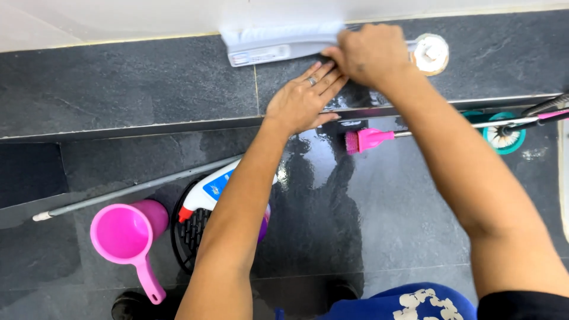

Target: Scrubbing floor tiles, a floor mat, walls, and the sink area in a bathroom using a brush and detergent.

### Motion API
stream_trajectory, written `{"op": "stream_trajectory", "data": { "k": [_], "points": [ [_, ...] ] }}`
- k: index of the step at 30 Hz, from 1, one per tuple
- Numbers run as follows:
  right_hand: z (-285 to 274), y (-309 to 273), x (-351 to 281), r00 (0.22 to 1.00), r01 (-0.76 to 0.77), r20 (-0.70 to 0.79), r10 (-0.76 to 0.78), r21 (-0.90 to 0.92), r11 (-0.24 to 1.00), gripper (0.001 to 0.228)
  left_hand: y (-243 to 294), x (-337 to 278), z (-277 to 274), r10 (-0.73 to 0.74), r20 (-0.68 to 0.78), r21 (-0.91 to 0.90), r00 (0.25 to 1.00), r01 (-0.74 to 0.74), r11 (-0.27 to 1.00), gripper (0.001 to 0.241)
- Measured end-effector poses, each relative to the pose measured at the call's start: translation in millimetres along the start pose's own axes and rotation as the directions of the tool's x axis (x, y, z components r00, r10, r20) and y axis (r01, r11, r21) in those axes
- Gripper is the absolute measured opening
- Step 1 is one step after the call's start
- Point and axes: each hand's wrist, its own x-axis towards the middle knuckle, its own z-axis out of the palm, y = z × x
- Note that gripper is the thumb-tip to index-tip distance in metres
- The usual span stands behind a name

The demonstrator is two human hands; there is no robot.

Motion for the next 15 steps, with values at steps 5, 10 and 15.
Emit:
{"op": "stream_trajectory", "data": {
  "k": [5,10,15],
  "points": [
    [-6.2,6.1,-7.8,0.996,0.054,-0.068,-0.052,0.040,0.998,0.050,-0.9,-0.2,-3.2,-0.040,0.068,-0.004,0.997,0.041,0.999,0.084],
    [-5.3,68.2,-49.9,0.983,-0.130,0.121,0.135,-0.048,0.990,0.053,-2.5,-2.0,3.5,0.033,-0.049,0.038,0.998,-0.032,0.999,0.084],
    [8.9,146.3,-108.8,0.964,-0.172,0.167,0.207,-0.203,0.964,0.056,-2.1,-2.9,4.2,0.011,-0.049,0.009,0.999,-0.011,1.000,0.084]
  ]
}}
